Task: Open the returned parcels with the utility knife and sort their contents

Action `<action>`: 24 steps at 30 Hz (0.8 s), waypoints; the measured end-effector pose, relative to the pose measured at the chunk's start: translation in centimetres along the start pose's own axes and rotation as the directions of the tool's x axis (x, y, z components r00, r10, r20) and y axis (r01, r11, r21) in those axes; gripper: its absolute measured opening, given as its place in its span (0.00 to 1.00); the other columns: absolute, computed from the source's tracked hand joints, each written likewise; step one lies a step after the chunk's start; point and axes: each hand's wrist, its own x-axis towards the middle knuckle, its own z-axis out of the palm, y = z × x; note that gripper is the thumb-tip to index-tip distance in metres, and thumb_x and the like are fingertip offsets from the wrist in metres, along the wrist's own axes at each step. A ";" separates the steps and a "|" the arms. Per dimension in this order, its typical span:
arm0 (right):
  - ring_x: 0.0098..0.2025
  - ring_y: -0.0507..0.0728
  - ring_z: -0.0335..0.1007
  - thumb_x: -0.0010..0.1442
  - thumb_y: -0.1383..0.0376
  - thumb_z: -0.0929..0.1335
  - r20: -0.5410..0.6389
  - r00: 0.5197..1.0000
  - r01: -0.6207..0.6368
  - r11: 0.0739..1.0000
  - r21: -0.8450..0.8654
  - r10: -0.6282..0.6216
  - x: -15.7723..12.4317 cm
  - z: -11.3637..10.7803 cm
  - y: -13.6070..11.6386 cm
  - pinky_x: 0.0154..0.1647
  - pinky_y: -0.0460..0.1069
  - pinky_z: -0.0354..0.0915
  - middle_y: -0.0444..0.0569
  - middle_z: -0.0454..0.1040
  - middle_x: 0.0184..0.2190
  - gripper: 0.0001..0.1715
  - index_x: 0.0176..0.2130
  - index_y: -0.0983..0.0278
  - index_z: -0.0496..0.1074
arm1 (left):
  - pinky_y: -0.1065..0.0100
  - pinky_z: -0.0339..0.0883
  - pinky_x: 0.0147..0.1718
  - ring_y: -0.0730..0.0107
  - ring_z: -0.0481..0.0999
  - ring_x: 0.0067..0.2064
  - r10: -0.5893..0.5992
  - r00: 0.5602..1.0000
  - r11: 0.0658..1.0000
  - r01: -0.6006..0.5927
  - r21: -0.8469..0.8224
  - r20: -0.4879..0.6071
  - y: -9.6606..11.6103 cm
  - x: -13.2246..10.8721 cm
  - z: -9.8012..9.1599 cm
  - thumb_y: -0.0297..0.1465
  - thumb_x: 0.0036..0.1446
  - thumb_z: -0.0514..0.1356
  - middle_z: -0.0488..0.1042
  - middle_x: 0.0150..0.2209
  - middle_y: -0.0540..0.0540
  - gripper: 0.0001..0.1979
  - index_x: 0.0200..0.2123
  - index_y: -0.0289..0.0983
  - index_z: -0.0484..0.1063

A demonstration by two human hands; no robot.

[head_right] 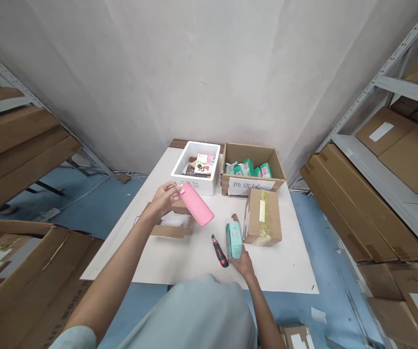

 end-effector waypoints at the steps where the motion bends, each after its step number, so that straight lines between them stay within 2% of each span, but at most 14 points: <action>1: 0.54 0.70 0.84 0.59 0.57 0.74 0.022 1.000 0.004 1.000 0.000 -0.004 0.0 -0.2 -0.3 0.52 0.56 0.77 0.56 0.86 0.47 0.35 0.63 0.64 0.78 | 0.63 0.78 0.43 0.68 0.80 0.37 0.001 1.000 1.000 -0.001 0.000 0.003 0.1 -0.1 0.4 0.44 0.34 0.81 0.77 0.36 0.51 0.31 0.32 0.41 0.65; 4: 0.63 0.73 0.79 0.62 0.57 0.73 -0.019 0.998 0.062 0.998 0.030 -0.061 -0.2 -1.4 -1.7 0.63 0.61 0.74 0.63 0.84 0.55 0.31 0.60 0.66 0.80 | 0.63 0.78 0.41 0.69 0.79 0.36 0.003 1.000 1.000 -0.003 0.006 0.030 0.9 -0.7 1.4 0.45 0.33 0.82 0.76 0.35 0.51 0.32 0.32 0.41 0.65; 7: 0.69 0.74 0.75 0.67 0.50 0.70 -0.166 0.973 0.186 0.967 0.171 -0.158 -0.7 -3.0 -4.5 0.70 0.66 0.70 0.66 0.79 0.64 0.36 0.67 0.67 0.76 | 0.63 0.79 0.41 0.67 0.80 0.37 0.004 0.997 1.000 -0.006 0.027 0.077 1.6 -1.2 2.5 0.46 0.34 0.82 0.77 0.35 0.50 0.32 0.32 0.41 0.67; 10: 0.67 0.71 0.77 0.68 0.44 0.72 -0.294 0.925 0.336 0.878 0.341 -0.240 -1.8 -4.6 -8.4 0.68 0.66 0.72 0.63 0.78 0.66 0.45 0.73 0.63 0.68 | 0.62 0.79 0.40 0.63 0.81 0.40 -0.001 0.996 0.998 -0.005 0.069 0.087 1.6 -1.7 3.9 0.47 0.32 0.83 0.78 0.36 0.49 0.33 0.33 0.40 0.68; 13: 0.64 0.69 0.79 0.61 0.47 0.79 -0.365 0.885 0.435 0.794 0.426 -0.289 -3.1 -5.7 -12.2 0.66 0.65 0.74 0.62 0.75 0.68 0.50 0.73 0.59 0.65 | 0.62 0.80 0.39 0.59 0.82 0.43 -0.014 0.998 0.993 0.006 0.115 0.068 0.9 -2.1 5.5 0.48 0.30 0.83 0.79 0.38 0.47 0.34 0.33 0.40 0.69; 15: 0.61 0.69 0.80 0.56 0.50 0.82 -0.424 0.859 0.460 0.795 0.395 -0.287 -3.9 -6.0 -14.1 0.66 0.66 0.73 0.61 0.75 0.68 0.47 0.68 0.58 0.70 | 0.62 0.80 0.38 0.57 0.82 0.45 -0.022 0.998 0.990 0.015 0.140 0.055 0.2 -2.6 6.3 0.50 0.30 0.83 0.80 0.41 0.45 0.34 0.33 0.40 0.70; 17: 0.59 0.70 0.79 0.55 0.53 0.82 -0.474 0.840 0.455 0.818 0.352 -0.263 -4.4 -6.0 -15.2 0.68 0.69 0.70 0.61 0.78 0.64 0.41 0.63 0.58 0.74 | 0.62 0.80 0.38 0.54 0.82 0.48 -0.017 0.999 0.986 0.010 0.166 0.042 -0.4 -3.2 6.9 0.53 0.32 0.82 0.81 0.44 0.43 0.34 0.33 0.40 0.71; 19: 0.59 0.69 0.79 0.56 0.54 0.82 -0.485 0.846 0.430 0.821 0.376 -0.221 -4.8 -5.9 -15.6 0.69 0.69 0.69 0.59 0.80 0.60 0.37 0.60 0.58 0.75 | 0.61 0.81 0.39 0.50 0.82 0.52 0.010 0.999 0.978 -0.019 0.207 0.044 -0.6 -3.9 7.1 0.56 0.35 0.81 0.82 0.46 0.41 0.34 0.35 0.39 0.75; 21: 0.58 0.68 0.79 0.55 0.54 0.82 -0.436 0.885 0.394 0.766 0.508 -0.167 -5.1 -5.8 -15.7 0.66 0.65 0.71 0.59 0.81 0.58 0.36 0.59 0.59 0.75 | 0.59 0.82 0.43 0.47 0.81 0.55 0.032 0.996 0.969 -0.051 0.243 0.079 -0.5 -4.6 6.8 0.60 0.40 0.79 0.83 0.49 0.40 0.34 0.38 0.39 0.79; 22: 0.57 0.67 0.80 0.55 0.53 0.83 -0.380 0.914 0.361 0.708 0.607 -0.141 -5.3 -5.8 -15.6 0.64 0.63 0.73 0.58 0.81 0.57 0.35 0.57 0.59 0.75 | 0.57 0.82 0.47 0.46 0.80 0.57 0.041 0.993 0.965 -0.068 0.255 0.110 -0.4 -4.8 6.5 0.62 0.43 0.77 0.83 0.50 0.39 0.35 0.39 0.39 0.81; 24: 0.52 0.65 0.83 0.57 0.49 0.82 -0.209 0.970 0.241 0.525 0.816 -0.121 -5.6 -5.8 -15.5 0.60 0.61 0.75 0.56 0.83 0.53 0.31 0.52 0.59 0.75 | 0.53 0.80 0.56 0.44 0.80 0.60 0.065 0.982 0.953 -0.114 0.280 0.179 0.0 -5.0 5.8 0.66 0.49 0.73 0.84 0.52 0.38 0.36 0.41 0.39 0.84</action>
